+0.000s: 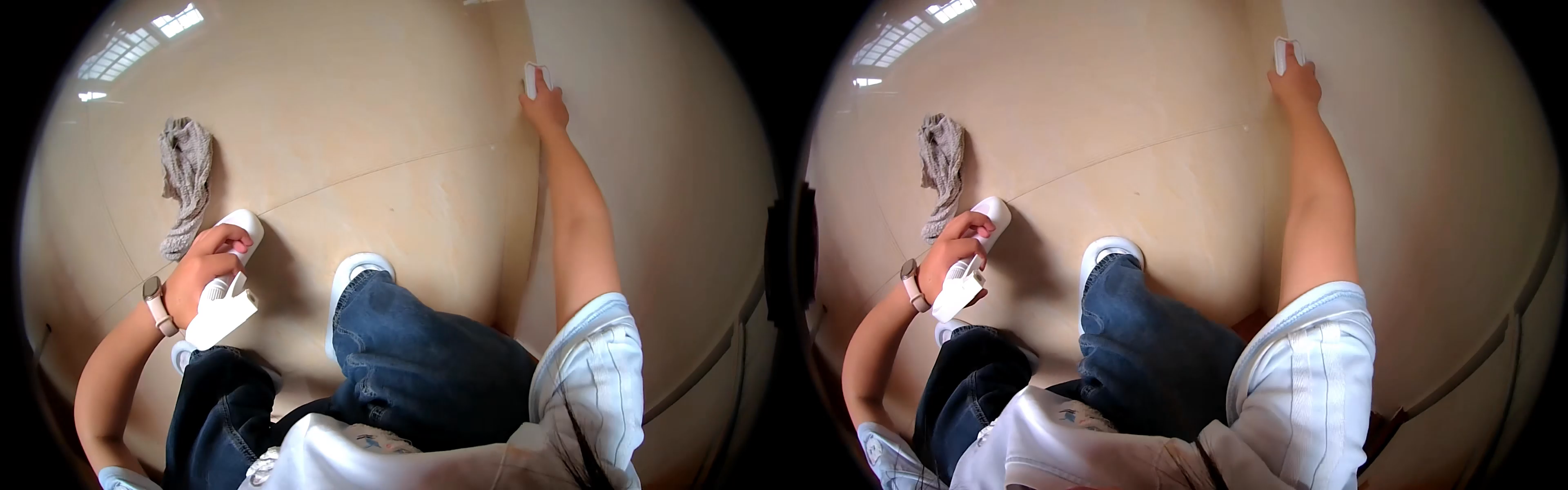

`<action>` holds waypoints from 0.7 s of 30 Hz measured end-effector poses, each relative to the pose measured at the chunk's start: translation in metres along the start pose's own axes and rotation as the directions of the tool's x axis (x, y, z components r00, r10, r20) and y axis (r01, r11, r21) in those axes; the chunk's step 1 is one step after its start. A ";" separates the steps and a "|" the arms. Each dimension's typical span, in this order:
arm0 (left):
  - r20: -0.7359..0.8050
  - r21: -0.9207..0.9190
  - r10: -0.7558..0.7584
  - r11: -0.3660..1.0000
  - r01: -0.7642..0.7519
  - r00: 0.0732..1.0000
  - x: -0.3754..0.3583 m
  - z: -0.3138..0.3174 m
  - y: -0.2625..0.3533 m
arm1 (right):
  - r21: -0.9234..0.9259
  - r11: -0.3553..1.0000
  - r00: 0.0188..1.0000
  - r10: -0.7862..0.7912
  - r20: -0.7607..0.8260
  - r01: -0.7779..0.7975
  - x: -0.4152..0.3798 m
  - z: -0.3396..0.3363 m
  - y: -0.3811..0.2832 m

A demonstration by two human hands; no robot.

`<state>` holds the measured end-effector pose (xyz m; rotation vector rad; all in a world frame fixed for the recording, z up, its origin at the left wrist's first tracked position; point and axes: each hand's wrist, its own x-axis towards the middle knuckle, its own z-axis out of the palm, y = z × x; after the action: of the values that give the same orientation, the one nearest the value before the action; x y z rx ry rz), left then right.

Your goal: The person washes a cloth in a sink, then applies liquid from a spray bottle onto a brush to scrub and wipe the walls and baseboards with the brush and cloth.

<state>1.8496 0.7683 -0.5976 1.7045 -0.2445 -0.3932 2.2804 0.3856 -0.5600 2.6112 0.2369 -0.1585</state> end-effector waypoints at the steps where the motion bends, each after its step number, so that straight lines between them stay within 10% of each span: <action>1: 0.006 0.015 0.010 1.000 -0.010 1.000 0.000 0.000 0.001 | 0.000 1.000 1.000 -0.013 -0.003 0.013 -0.006 0.003 -0.001; 21: 0.151 0.117 0.037 0.992 -0.055 0.988 0.006 -0.003 0.006 | 0.005 0.992 0.955 0.124 0.269 -0.130 -0.229 0.085 0.093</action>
<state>1.8563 0.7680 -0.5923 1.7872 -0.4233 -0.4803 2.0693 0.2323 -0.5535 2.5805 -0.0286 -0.4675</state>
